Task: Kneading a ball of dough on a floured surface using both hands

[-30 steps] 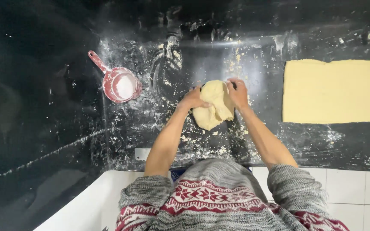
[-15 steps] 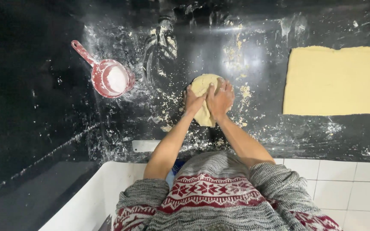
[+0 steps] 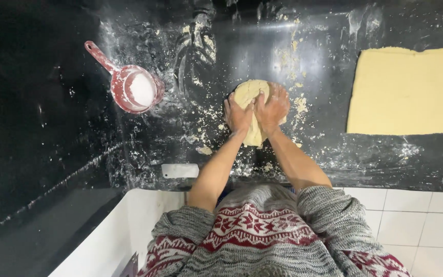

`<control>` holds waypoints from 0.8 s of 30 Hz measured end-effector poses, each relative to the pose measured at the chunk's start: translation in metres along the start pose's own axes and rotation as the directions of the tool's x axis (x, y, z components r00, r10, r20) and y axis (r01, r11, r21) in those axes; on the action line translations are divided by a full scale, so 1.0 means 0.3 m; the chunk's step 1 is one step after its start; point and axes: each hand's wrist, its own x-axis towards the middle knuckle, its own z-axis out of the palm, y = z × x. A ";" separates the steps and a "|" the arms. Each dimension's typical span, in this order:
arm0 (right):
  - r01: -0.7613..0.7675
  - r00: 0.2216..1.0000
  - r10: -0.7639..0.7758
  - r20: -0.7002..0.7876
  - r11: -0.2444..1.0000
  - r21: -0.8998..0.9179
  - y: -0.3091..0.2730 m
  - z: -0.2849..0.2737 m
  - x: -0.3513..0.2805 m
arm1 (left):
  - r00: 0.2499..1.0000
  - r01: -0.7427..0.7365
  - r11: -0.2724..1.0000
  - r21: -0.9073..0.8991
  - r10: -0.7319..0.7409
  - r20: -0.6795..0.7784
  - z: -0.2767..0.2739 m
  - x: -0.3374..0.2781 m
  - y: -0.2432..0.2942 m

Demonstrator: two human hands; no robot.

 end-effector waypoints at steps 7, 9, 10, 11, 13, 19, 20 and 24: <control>-0.245 0.927 0.196 0.319 0.962 0.121 -0.039 -0.083 0.084 | 0.992 -0.084 0.996 -0.017 0.082 -0.098 0.014 0.011 -0.038; -0.356 0.794 0.229 0.563 0.926 0.125 -0.055 -0.139 0.124 | 0.992 -0.088 0.996 -0.033 0.085 -0.089 0.018 0.007 -0.062; -0.356 0.795 0.227 0.563 0.926 0.129 -0.028 -0.130 0.139 | 0.992 -0.090 0.995 -0.031 0.087 -0.092 -0.015 -0.033 -0.056; -0.368 0.743 0.230 0.628 0.925 0.097 -0.002 -0.123 0.153 | 0.978 -0.179 0.982 -0.065 0.170 -0.123 -0.049 -0.077 -0.050; -0.366 0.699 0.221 0.681 0.928 0.074 -0.012 -0.174 0.181 | 0.951 -0.280 0.955 -0.102 0.260 -0.168 -0.068 -0.089 -0.057; -0.231 0.575 -0.073 0.815 0.941 0.247 -0.057 -0.472 0.127 | 0.872 -0.236 0.899 -0.370 0.363 0.327 -0.237 -0.115 -0.071; -0.218 0.487 -0.125 0.864 0.941 0.259 -0.082 -0.531 0.110 | 0.804 -0.277 0.930 -0.241 0.362 0.472 -0.296 -0.130 -0.035; -0.028 0.348 -0.165 0.923 0.982 0.186 -0.074 -0.603 0.075 | 0.588 -0.571 0.819 0.050 0.366 0.721 -0.309 -0.097 0.004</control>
